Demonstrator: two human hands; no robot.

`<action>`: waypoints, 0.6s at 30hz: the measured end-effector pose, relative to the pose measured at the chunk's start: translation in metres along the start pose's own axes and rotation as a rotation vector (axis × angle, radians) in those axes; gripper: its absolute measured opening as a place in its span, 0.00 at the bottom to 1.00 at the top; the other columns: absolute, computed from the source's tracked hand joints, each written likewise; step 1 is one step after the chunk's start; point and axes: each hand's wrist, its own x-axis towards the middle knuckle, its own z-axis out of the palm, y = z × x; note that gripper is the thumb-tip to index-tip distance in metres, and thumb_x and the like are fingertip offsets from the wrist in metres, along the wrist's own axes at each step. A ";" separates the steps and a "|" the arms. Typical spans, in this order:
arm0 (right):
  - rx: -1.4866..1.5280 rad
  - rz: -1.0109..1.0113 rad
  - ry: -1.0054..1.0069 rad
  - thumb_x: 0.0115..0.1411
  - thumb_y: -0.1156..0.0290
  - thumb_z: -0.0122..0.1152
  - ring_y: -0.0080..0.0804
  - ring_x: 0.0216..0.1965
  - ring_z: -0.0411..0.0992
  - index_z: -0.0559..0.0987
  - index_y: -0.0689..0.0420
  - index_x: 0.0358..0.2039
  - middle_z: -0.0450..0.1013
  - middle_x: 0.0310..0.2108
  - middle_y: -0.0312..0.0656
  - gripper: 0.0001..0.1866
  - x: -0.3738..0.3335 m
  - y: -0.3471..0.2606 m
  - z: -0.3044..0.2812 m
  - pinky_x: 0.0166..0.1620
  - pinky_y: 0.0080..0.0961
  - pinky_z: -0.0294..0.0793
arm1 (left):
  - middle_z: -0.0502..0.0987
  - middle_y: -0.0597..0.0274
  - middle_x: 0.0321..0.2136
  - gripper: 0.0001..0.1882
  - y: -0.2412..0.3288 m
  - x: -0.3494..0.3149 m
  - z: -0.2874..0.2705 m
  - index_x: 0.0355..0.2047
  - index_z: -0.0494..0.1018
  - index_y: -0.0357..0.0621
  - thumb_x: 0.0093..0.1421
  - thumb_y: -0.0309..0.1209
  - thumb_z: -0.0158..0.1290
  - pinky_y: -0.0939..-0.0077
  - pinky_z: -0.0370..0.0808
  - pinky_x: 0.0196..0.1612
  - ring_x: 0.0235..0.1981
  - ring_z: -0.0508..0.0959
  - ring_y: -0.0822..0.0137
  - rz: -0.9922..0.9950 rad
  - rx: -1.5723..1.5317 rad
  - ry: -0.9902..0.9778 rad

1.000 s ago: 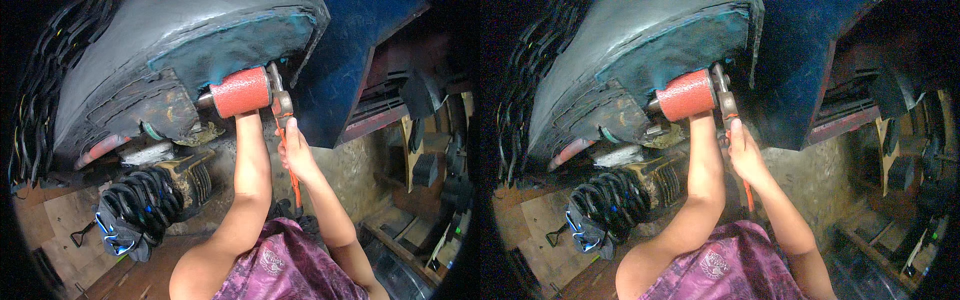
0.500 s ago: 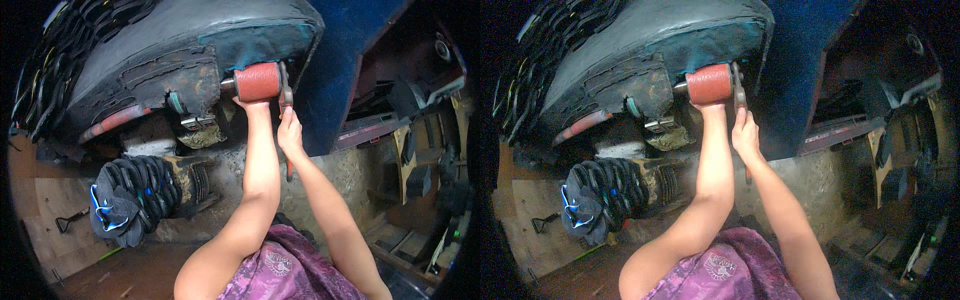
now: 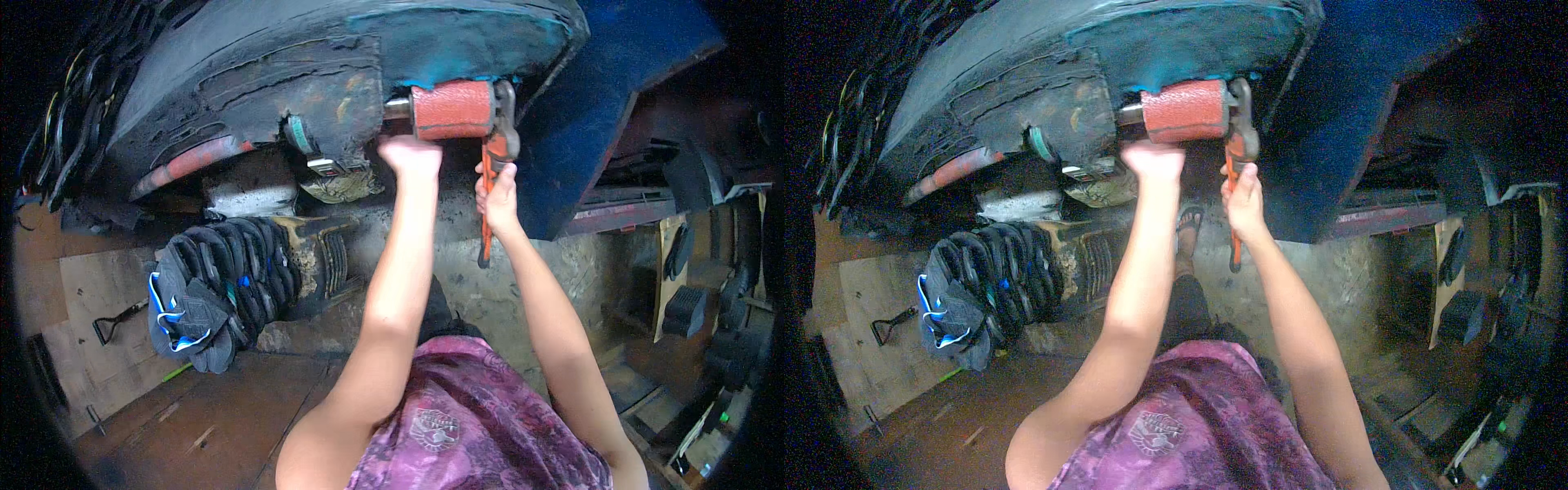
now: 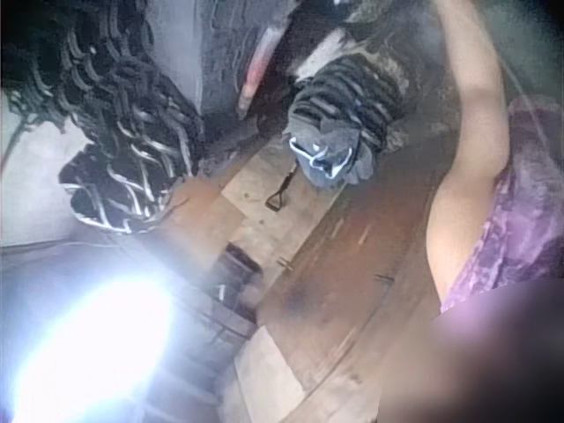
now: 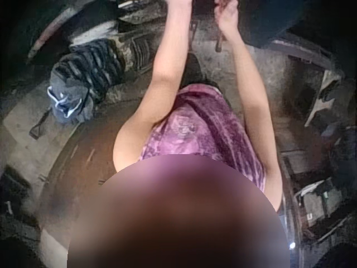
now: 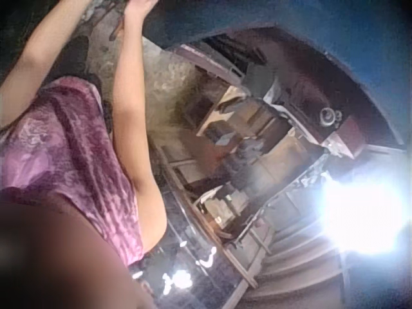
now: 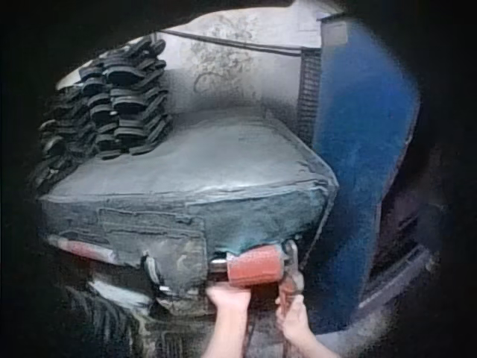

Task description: The person uses a pipe wrench to tighten a red cylindrical component onto a metal rod attached to a large machine. They repeatedly remove and reattach the component, adjusting its position and securing it with the wrench.

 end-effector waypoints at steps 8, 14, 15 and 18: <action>-0.110 -0.015 0.070 0.64 0.33 0.21 0.18 0.12 0.55 0.71 0.54 0.40 0.58 0.13 0.29 0.38 -0.001 -0.012 0.002 0.16 0.19 0.55 | 0.72 0.57 0.52 0.30 -0.026 -0.044 0.025 0.52 0.69 0.47 0.62 0.57 0.40 0.52 0.59 0.63 0.55 0.69 0.55 0.005 -0.233 -0.216; -0.111 -0.074 0.127 0.63 0.31 0.18 0.19 0.12 0.54 0.71 0.54 0.39 0.59 0.14 0.29 0.40 0.003 0.000 0.011 0.16 0.20 0.53 | 0.64 0.54 0.58 0.38 -0.020 -0.079 0.040 0.58 0.60 0.40 0.62 0.60 0.40 0.54 0.49 0.67 0.63 0.59 0.56 0.065 -0.164 0.092; -0.111 -0.059 0.178 0.64 0.32 0.19 0.19 0.13 0.55 0.71 0.54 0.39 0.60 0.14 0.30 0.40 0.002 0.001 0.012 0.17 0.20 0.54 | 0.65 0.54 0.58 0.39 -0.021 -0.075 0.046 0.59 0.59 0.39 0.61 0.61 0.40 0.54 0.49 0.67 0.63 0.59 0.56 0.102 -0.142 0.151; -0.109 -0.075 0.177 0.62 0.29 0.18 0.19 0.15 0.56 0.71 0.55 0.40 0.60 0.15 0.30 0.42 -0.004 -0.005 0.018 0.19 0.20 0.53 | 0.67 0.57 0.56 0.39 -0.024 -0.053 0.059 0.57 0.62 0.45 0.59 0.64 0.40 0.52 0.58 0.63 0.60 0.66 0.56 0.124 -0.215 0.085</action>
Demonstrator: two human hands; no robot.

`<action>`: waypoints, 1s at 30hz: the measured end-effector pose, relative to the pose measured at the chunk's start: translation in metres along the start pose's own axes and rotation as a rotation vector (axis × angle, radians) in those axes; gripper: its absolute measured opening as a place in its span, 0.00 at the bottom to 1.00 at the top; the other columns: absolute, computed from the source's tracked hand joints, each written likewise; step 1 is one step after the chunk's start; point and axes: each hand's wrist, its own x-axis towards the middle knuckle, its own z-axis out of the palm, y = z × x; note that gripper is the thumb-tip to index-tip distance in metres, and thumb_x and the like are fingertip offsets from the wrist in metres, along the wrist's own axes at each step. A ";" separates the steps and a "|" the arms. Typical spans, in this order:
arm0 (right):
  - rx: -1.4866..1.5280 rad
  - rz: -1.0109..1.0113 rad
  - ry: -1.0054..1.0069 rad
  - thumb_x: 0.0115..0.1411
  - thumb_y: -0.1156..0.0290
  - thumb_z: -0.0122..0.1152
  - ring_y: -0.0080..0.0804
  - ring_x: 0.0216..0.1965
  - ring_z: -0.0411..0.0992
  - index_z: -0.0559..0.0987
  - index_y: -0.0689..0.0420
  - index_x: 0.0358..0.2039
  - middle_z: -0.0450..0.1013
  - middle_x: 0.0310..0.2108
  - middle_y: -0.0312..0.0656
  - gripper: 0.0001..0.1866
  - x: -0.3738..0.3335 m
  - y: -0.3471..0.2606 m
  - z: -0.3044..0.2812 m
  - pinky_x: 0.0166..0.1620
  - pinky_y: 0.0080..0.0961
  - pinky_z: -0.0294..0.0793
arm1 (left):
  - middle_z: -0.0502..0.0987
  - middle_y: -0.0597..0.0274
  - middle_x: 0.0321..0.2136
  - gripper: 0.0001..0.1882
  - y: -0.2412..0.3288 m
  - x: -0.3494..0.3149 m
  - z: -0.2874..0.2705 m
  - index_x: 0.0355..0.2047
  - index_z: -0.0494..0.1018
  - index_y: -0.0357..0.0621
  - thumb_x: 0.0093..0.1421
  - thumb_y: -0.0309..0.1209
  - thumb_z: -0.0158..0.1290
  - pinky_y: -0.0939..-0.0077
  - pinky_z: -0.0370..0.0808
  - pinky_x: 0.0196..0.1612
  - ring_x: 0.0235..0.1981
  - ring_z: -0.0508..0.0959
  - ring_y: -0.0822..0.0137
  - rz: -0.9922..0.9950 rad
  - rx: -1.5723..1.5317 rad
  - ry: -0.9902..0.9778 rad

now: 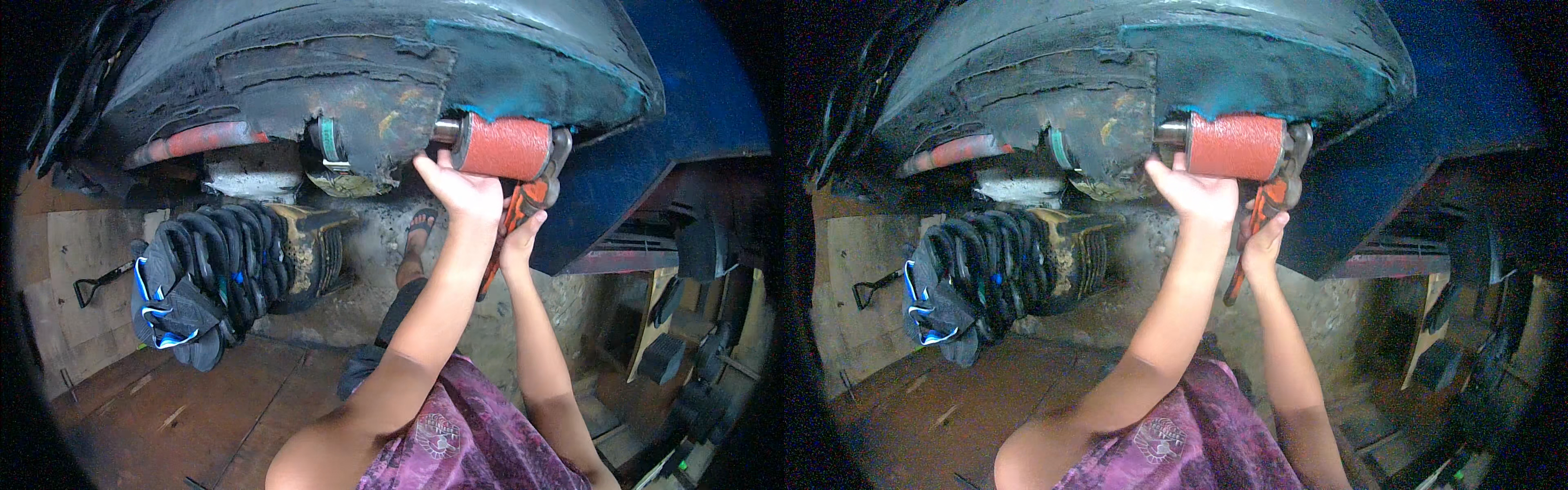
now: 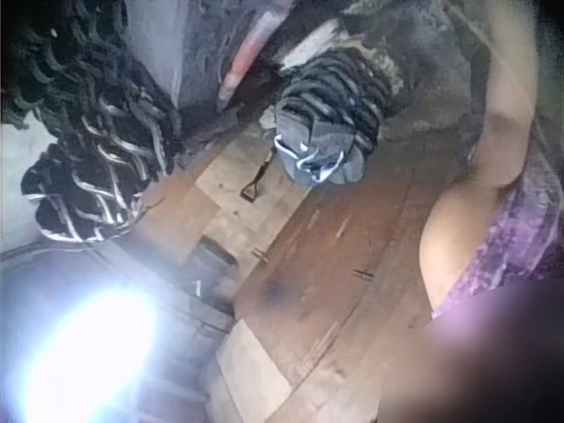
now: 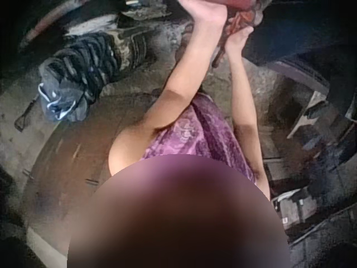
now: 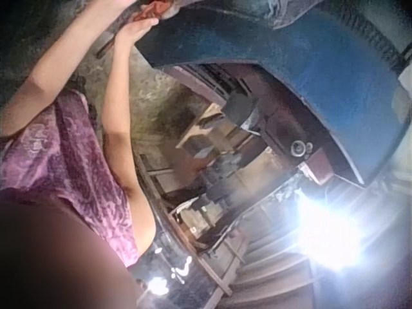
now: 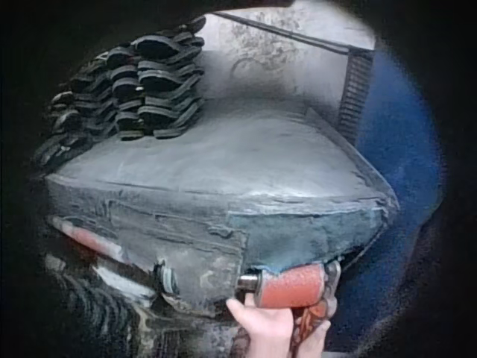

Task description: The person uses a pipe wrench to tighten a red cylindrical component onto a metal rod attached to a large machine. They repeatedly remove and reattach the component, adjusting its position and securing it with the wrench.

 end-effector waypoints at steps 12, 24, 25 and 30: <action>-0.072 -0.001 -0.023 0.61 0.28 0.21 0.18 0.10 0.52 0.70 0.56 0.43 0.57 0.13 0.30 0.43 -0.006 -0.015 -0.009 0.13 0.19 0.51 | 0.73 0.63 0.50 0.20 0.002 0.015 -0.015 0.49 0.69 0.49 0.66 0.47 0.39 0.55 0.65 0.58 0.54 0.72 0.62 -0.004 -0.006 -0.210; 0.049 0.030 -0.129 0.57 0.24 0.21 0.19 0.11 0.51 0.67 0.54 0.44 0.55 0.14 0.29 0.45 0.006 0.002 -0.008 0.15 0.19 0.51 | 0.74 0.63 0.49 0.14 0.033 0.008 -0.033 0.48 0.71 0.44 0.62 0.29 0.47 0.63 0.64 0.59 0.52 0.72 0.66 -0.038 0.207 -0.449; 0.039 0.025 -0.145 0.57 0.24 0.22 0.19 0.11 0.51 0.68 0.54 0.44 0.55 0.14 0.29 0.45 0.005 0.001 -0.009 0.15 0.19 0.50 | 0.75 0.62 0.48 0.14 0.042 0.017 -0.035 0.47 0.71 0.42 0.62 0.27 0.48 0.63 0.64 0.59 0.51 0.73 0.65 -0.075 0.202 -0.419; 0.079 0.061 -0.181 0.57 0.23 0.23 0.18 0.11 0.52 0.68 0.55 0.44 0.57 0.15 0.29 0.45 0.010 -0.002 -0.019 0.15 0.19 0.51 | 0.74 0.57 0.51 0.21 0.052 0.031 -0.045 0.55 0.66 0.42 0.61 0.29 0.52 0.57 0.63 0.61 0.53 0.73 0.60 -0.095 0.455 -0.600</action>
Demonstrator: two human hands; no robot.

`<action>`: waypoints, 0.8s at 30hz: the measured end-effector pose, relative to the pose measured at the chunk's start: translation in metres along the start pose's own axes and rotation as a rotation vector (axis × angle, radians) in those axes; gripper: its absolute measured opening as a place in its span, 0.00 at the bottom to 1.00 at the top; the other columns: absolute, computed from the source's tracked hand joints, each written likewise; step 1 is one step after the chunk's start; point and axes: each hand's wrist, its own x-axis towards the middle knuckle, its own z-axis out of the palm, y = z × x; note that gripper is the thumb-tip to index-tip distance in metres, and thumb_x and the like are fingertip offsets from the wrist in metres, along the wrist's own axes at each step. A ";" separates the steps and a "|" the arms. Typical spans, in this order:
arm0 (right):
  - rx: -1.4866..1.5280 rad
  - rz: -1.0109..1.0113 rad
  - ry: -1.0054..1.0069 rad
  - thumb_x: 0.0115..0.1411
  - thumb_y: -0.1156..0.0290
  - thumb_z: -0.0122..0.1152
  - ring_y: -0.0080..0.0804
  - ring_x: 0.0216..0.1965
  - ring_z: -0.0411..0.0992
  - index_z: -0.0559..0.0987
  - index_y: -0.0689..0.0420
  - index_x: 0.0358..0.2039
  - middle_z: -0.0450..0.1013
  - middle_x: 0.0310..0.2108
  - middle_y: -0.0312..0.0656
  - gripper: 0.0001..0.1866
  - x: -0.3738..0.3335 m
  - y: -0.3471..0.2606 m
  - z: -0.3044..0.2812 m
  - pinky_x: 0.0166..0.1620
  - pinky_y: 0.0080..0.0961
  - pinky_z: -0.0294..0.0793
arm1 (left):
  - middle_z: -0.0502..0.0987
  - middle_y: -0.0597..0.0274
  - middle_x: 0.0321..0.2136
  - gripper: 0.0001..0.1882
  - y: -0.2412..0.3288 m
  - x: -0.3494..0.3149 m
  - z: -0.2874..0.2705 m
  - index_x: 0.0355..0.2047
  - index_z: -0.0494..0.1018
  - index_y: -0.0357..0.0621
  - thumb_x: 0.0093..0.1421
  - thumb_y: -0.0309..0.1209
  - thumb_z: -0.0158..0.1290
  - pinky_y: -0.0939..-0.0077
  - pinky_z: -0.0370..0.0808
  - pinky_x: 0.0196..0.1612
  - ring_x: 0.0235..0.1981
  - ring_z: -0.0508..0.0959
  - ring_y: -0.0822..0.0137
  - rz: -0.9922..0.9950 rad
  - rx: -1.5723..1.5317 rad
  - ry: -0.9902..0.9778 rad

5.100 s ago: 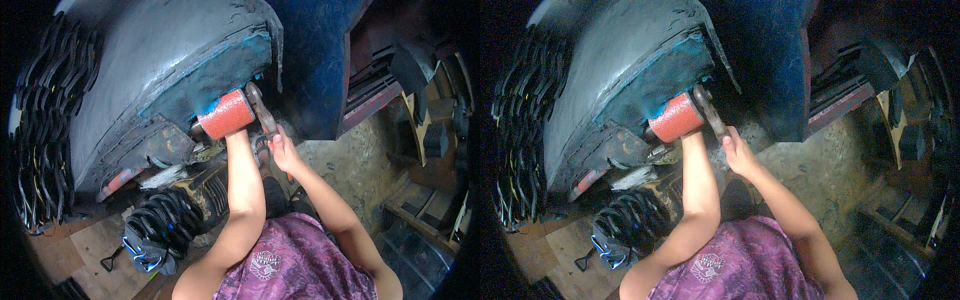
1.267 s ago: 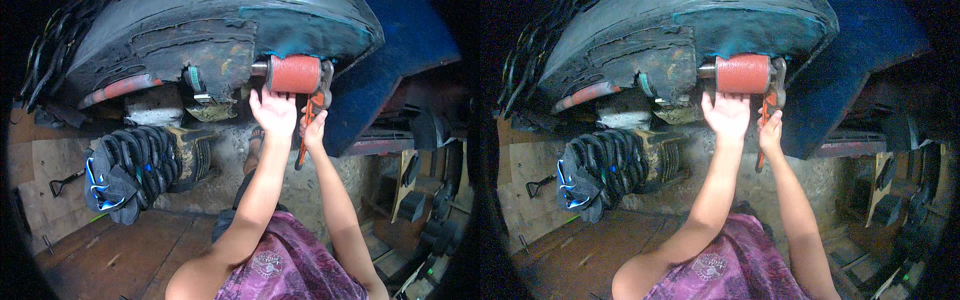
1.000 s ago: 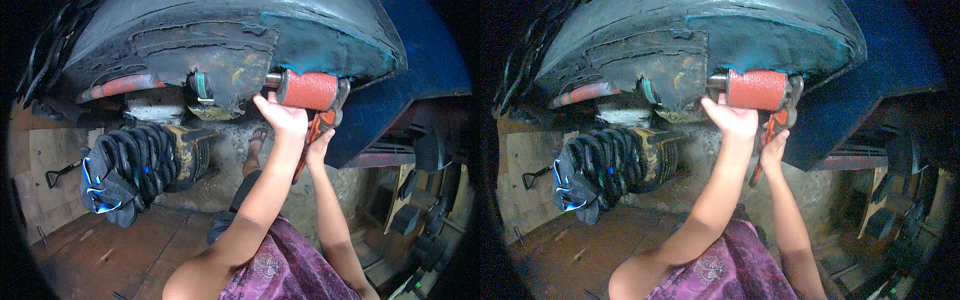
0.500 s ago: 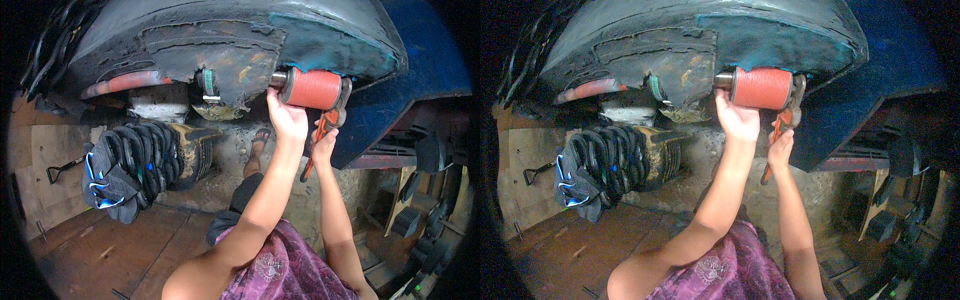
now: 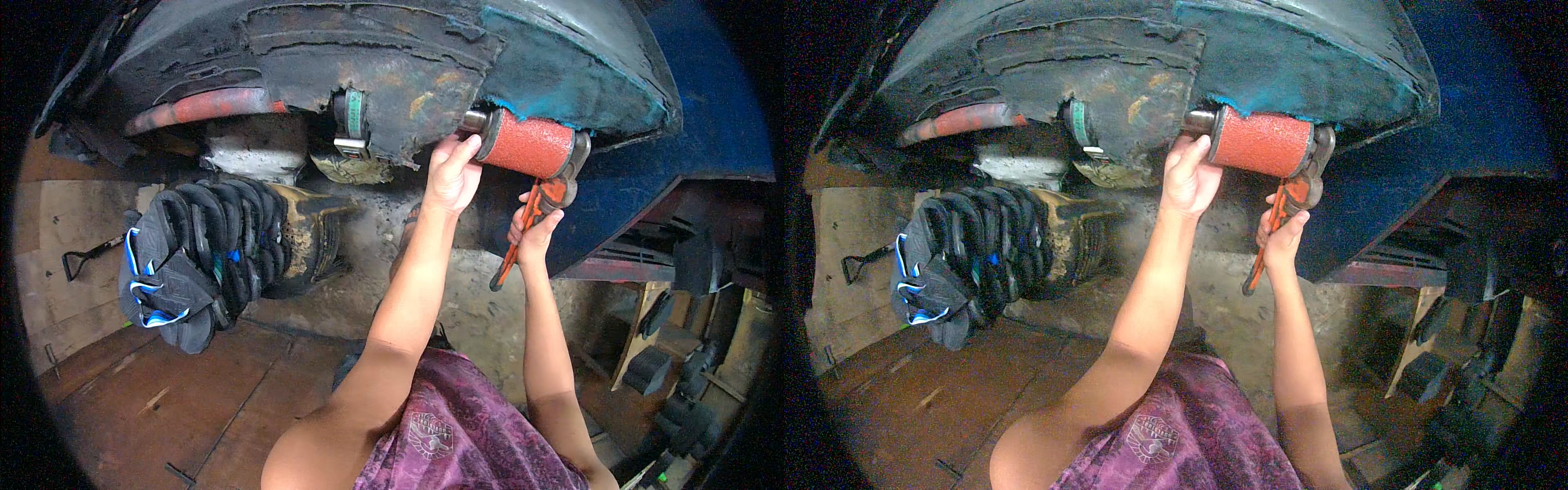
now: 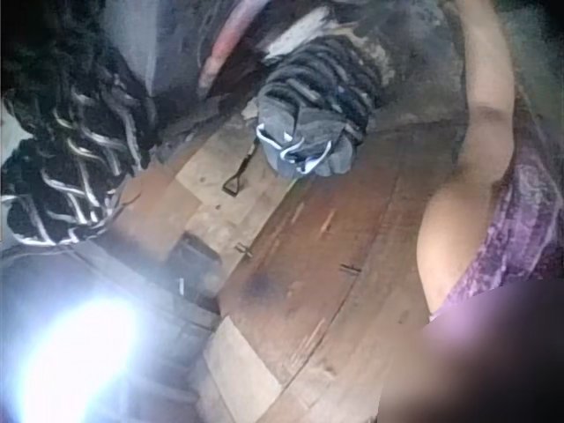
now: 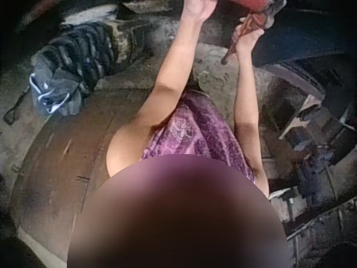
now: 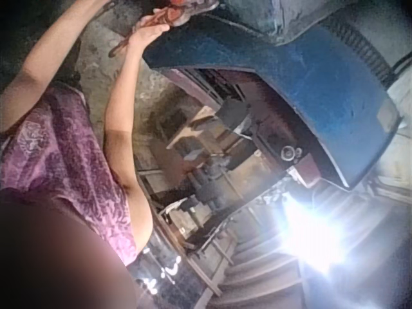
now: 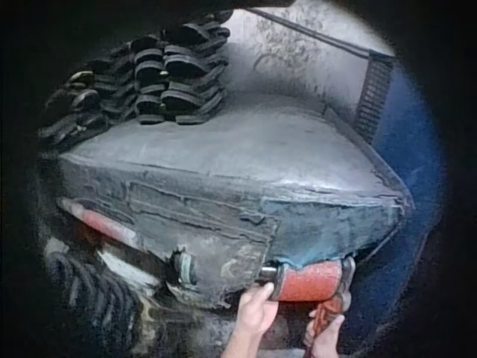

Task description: The person uses a pipe wrench to tighten a red cylindrical component onto a metal rod attached to a large machine. They repeatedly remove and reattach the component, adjusting its position and securing it with the wrench.

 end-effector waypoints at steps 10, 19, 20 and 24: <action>0.054 0.012 0.008 0.57 0.24 0.24 0.18 0.11 0.51 0.68 0.54 0.45 0.57 0.15 0.29 0.44 0.003 0.003 -0.001 0.15 0.19 0.49 | 0.74 0.56 0.50 0.20 0.003 -0.001 0.010 0.54 0.64 0.39 0.62 0.27 0.53 0.58 0.67 0.58 0.52 0.74 0.60 0.085 0.069 0.022; -0.003 -0.031 0.022 0.56 0.23 0.25 0.18 0.11 0.51 0.69 0.54 0.44 0.56 0.14 0.29 0.45 0.004 0.005 0.001 0.15 0.19 0.50 | 0.74 0.58 0.48 0.18 -0.005 0.003 0.003 0.53 0.68 0.39 0.64 0.30 0.53 0.63 0.68 0.57 0.50 0.74 0.63 0.144 0.221 0.112; 0.000 -0.027 0.006 0.55 0.22 0.24 0.19 0.11 0.51 0.68 0.54 0.43 0.56 0.14 0.30 0.46 0.005 0.006 0.002 0.14 0.20 0.50 | 0.74 0.58 0.48 0.19 -0.006 0.003 0.003 0.53 0.68 0.38 0.64 0.32 0.53 0.64 0.67 0.56 0.49 0.74 0.64 0.156 0.247 0.134; 0.021 0.001 0.061 0.54 0.21 0.21 0.20 0.10 0.51 0.67 0.54 0.42 0.56 0.14 0.31 0.46 0.006 0.010 0.008 0.14 0.20 0.51 | 0.74 0.58 0.48 0.21 -0.004 0.002 0.008 0.51 0.69 0.37 0.62 0.36 0.57 0.68 0.67 0.56 0.48 0.73 0.66 0.194 0.452 0.201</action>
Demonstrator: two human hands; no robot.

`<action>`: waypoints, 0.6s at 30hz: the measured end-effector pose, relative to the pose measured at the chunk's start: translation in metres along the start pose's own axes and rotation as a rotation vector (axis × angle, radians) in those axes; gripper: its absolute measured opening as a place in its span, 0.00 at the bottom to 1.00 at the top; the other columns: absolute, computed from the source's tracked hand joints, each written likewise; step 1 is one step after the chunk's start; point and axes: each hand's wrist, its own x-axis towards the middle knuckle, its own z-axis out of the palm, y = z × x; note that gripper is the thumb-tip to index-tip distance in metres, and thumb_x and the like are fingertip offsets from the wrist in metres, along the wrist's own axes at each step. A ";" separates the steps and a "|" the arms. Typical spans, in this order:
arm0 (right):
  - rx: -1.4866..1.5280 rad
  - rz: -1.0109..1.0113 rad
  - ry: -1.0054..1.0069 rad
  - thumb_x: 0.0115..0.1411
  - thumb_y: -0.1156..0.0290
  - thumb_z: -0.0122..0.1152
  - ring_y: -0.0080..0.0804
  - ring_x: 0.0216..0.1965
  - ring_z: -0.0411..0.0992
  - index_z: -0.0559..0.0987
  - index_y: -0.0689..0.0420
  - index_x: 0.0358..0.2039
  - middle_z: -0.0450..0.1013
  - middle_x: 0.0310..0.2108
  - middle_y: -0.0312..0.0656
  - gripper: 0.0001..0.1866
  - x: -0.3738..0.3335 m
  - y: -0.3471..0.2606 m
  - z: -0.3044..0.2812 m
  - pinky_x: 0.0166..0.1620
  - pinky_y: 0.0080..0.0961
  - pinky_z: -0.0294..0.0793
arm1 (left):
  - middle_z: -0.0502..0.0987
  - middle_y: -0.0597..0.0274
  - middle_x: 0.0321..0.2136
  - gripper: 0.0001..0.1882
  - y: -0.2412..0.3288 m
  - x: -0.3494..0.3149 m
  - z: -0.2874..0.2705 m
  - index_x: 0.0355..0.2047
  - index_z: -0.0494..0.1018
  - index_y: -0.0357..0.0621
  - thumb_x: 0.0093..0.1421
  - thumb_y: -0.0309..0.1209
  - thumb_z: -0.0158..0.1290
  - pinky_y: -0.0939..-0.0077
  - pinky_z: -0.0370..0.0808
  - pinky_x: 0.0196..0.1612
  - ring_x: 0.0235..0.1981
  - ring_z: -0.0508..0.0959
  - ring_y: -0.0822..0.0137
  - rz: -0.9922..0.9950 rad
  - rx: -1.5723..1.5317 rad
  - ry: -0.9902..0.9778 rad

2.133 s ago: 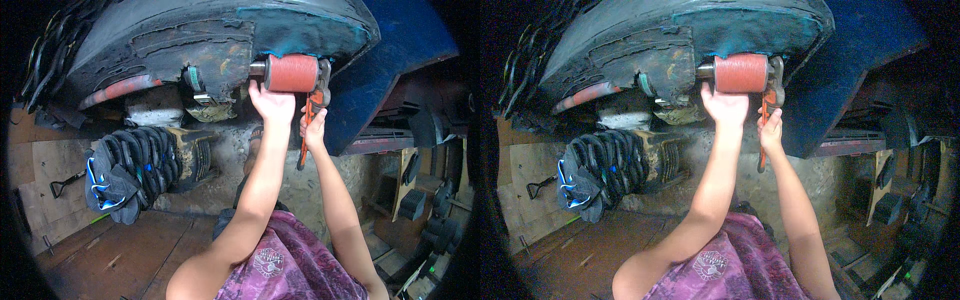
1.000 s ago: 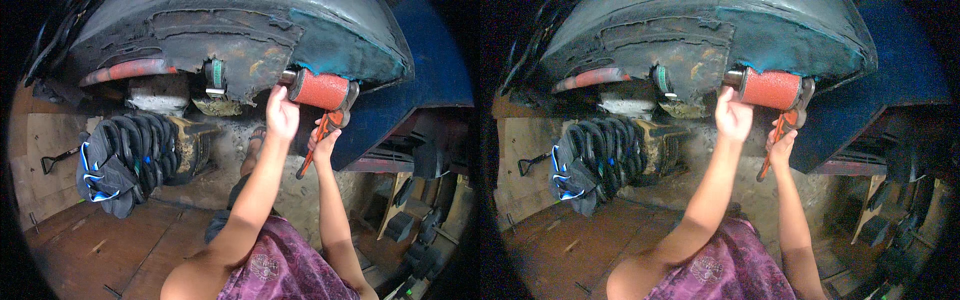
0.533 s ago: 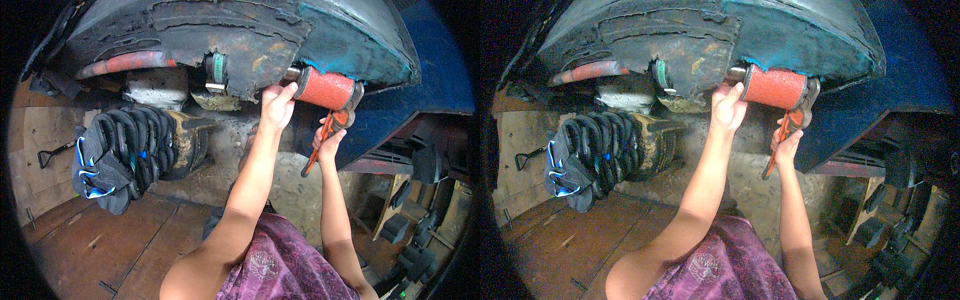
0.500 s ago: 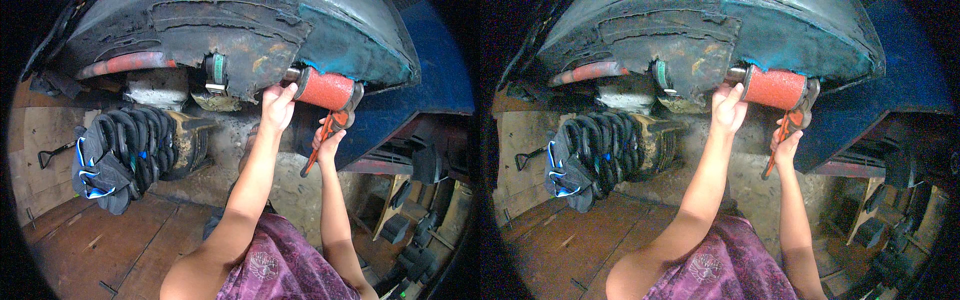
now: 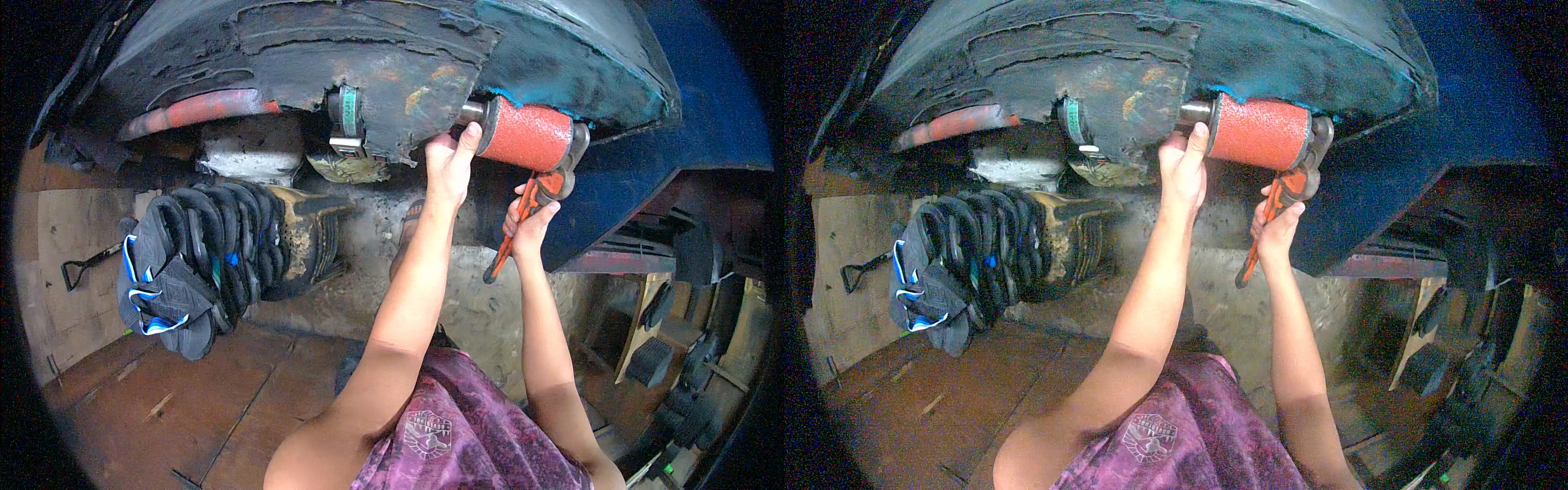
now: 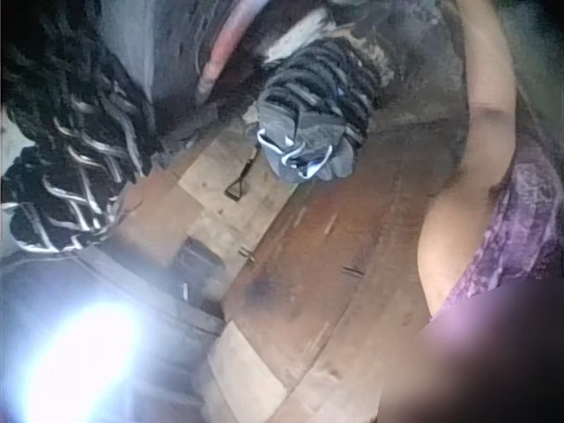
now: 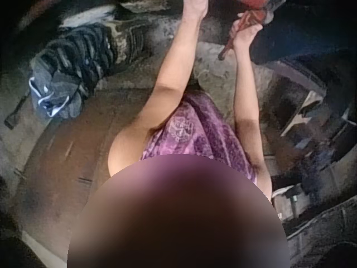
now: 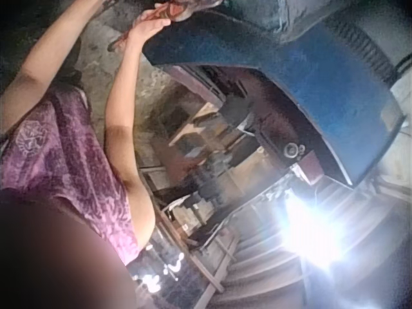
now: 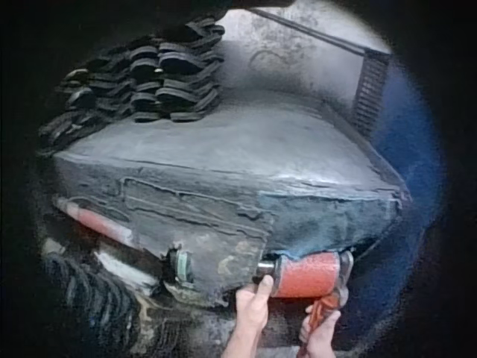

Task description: The person uses a pipe wrench to tighten a red cylindrical component onto a metal rod attached to a large machine. They repeatedly remove and reattach the component, adjusting its position and securing it with the wrench.

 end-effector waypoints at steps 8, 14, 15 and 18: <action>0.005 0.009 0.038 0.57 0.24 0.23 0.20 0.10 0.51 0.68 0.54 0.40 0.56 0.13 0.31 0.44 -0.002 -0.003 0.005 0.14 0.20 0.51 | 0.75 0.62 0.44 0.21 0.015 -0.004 0.007 0.46 0.72 0.35 0.61 0.40 0.58 0.73 0.67 0.53 0.45 0.72 0.69 0.086 0.085 0.009; -0.044 0.007 0.024 0.66 0.35 0.21 0.19 0.10 0.54 0.69 0.56 0.41 0.58 0.13 0.30 0.37 -0.013 -0.017 0.003 0.13 0.20 0.54 | 0.70 0.59 0.51 0.34 0.013 -0.021 0.041 0.53 0.66 0.37 0.64 0.58 0.43 0.64 0.61 0.60 0.54 0.69 0.66 -0.089 -0.420 0.329; -0.055 0.010 0.009 0.66 0.35 0.21 0.19 0.10 0.55 0.69 0.56 0.41 0.58 0.13 0.30 0.37 -0.014 -0.019 0.002 0.13 0.20 0.54 | 0.68 0.57 0.53 0.38 0.011 -0.021 0.053 0.55 0.64 0.38 0.63 0.63 0.39 0.60 0.59 0.62 0.57 0.67 0.64 -0.174 -0.631 0.512; -0.123 0.037 0.069 0.66 0.35 0.22 0.18 0.10 0.55 0.70 0.56 0.41 0.59 0.13 0.30 0.38 -0.017 -0.022 0.000 0.14 0.19 0.53 | 0.66 0.56 0.57 0.39 0.004 -0.002 0.072 0.58 0.62 0.45 0.60 0.64 0.40 0.54 0.57 0.63 0.59 0.66 0.56 -0.169 -0.740 0.567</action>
